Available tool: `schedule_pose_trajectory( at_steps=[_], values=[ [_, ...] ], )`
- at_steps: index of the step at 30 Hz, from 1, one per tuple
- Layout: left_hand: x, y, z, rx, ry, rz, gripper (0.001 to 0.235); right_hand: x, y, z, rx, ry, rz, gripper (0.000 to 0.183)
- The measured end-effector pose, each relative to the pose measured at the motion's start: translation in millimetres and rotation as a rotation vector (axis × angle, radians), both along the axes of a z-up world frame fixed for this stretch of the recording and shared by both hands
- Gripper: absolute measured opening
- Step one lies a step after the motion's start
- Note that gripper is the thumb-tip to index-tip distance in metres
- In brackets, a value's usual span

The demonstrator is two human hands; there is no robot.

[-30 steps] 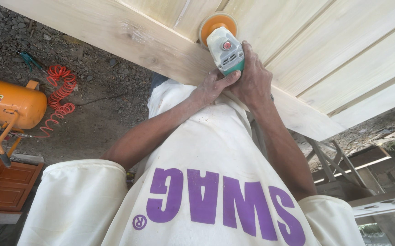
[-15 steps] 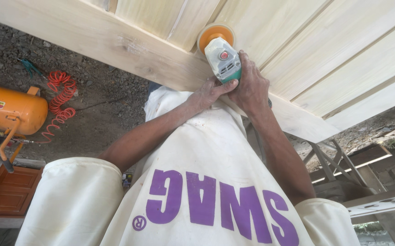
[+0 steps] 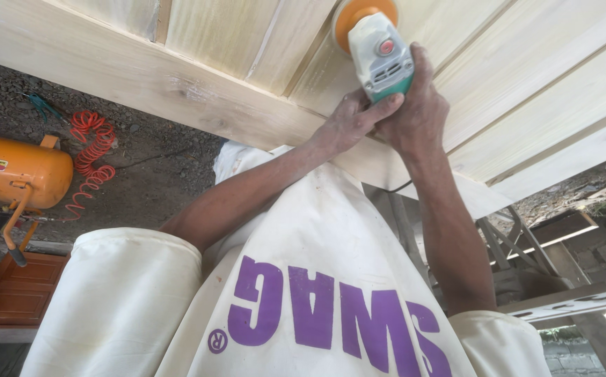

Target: The person uses a handheld electric sander to smooth the surface of a large wooden panel. They move the sander across the flat face and along the edges, occasionally wiping away dust with their hand.

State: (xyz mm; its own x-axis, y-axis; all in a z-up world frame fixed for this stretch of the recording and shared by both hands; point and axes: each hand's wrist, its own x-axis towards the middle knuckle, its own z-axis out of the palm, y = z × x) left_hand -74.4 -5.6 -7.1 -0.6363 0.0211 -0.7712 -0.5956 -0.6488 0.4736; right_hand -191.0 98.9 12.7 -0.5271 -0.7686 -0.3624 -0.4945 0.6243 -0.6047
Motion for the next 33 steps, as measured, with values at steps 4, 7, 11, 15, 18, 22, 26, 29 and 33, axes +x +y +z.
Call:
schedule_pose_trajectory(
  at_steps=[4,7,11,15,18,22,26,29,33],
  values=[
    [-33,3,-10,-0.042,0.017,-0.018,0.085,-29,3,-8,0.021,-0.029,-0.030,0.097],
    [-52,2,-12,-0.058,0.011,-0.001,0.086,-45,1,-9,-0.021,0.016,-0.008,0.096],
    [-74,-6,-9,-0.028,0.065,0.123,0.092,-67,-8,-10,-0.067,0.045,0.016,0.093],
    [-97,-13,-12,-0.014,0.090,0.139,0.100,-90,-20,-12,-0.066,0.046,0.028,0.090],
    [-114,-16,-20,-0.111,0.062,0.077,0.107,-108,-26,-11,-0.077,0.047,0.030,0.083],
    [-143,-13,-30,-0.114,0.138,0.119,0.113,-136,-33,-10,-0.135,0.063,0.046,0.070],
    [-170,-18,-35,-0.167,0.179,0.130,0.104,-156,-36,-12,-0.111,0.025,0.012,0.054],
    [-189,-24,-35,-0.219,0.146,0.096,0.097,-170,-42,-15,-0.096,0.022,-0.015,0.046],
    [-211,-34,-36,-0.243,0.207,0.151,0.093,-190,-59,-15,-0.232,0.095,-0.019,0.049]
  ],
)
